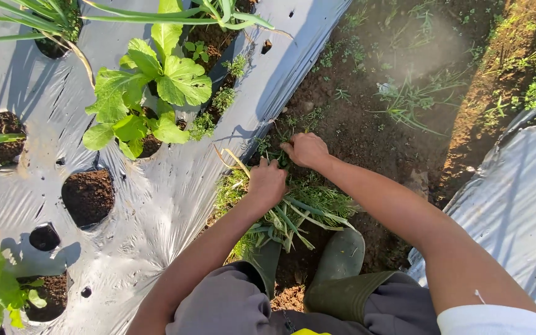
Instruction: The person removes weeds from the soil between rows of crops and from around the base of plants growing through plastic mulch. They pull the weeds by hand and gather them into a pile on the ground.
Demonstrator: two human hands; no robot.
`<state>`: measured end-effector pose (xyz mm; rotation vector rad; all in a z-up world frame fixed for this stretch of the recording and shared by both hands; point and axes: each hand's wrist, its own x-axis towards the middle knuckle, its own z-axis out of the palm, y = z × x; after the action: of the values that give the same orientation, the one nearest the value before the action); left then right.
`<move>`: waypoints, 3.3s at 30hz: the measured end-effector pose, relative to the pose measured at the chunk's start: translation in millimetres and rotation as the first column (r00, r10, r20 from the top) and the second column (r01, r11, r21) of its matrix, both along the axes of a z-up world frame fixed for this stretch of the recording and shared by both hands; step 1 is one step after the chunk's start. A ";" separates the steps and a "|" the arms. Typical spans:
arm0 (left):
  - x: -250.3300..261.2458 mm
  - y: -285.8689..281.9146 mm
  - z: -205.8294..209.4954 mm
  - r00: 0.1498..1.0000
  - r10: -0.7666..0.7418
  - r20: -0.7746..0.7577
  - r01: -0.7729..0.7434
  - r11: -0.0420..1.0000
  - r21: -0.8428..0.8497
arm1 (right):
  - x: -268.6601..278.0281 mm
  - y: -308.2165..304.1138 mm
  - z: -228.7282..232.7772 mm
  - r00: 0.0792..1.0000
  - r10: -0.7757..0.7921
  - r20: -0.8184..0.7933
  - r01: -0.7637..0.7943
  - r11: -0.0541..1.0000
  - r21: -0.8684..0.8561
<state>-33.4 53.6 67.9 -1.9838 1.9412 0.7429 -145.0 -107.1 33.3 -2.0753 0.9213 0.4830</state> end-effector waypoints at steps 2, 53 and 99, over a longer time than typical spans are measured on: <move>-4.2 3.2 -14.5 1.000 0.008 0.015 -0.008 1.000 -0.019 | 9.2 -1.0 -31.6 1.000 0.012 -0.026 -0.013 0.999 -0.052; 11.4 20.3 13.5 0.999 0.020 -0.031 -0.019 1.000 0.018 | -38.6 -10.4 -63.2 0.900 0.388 -0.199 -0.411 0.907 -0.089; 14.6 32.0 -21.8 0.978 -0.102 -0.179 0.104 0.995 0.000 | -100.5 99.8 -105.4 0.718 0.590 0.369 -0.382 0.778 -0.499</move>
<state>-18.9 85.6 46.1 -1.8506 2.1186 0.9299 -245.5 -7.4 -72.1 -2.6479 0.1168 -0.0198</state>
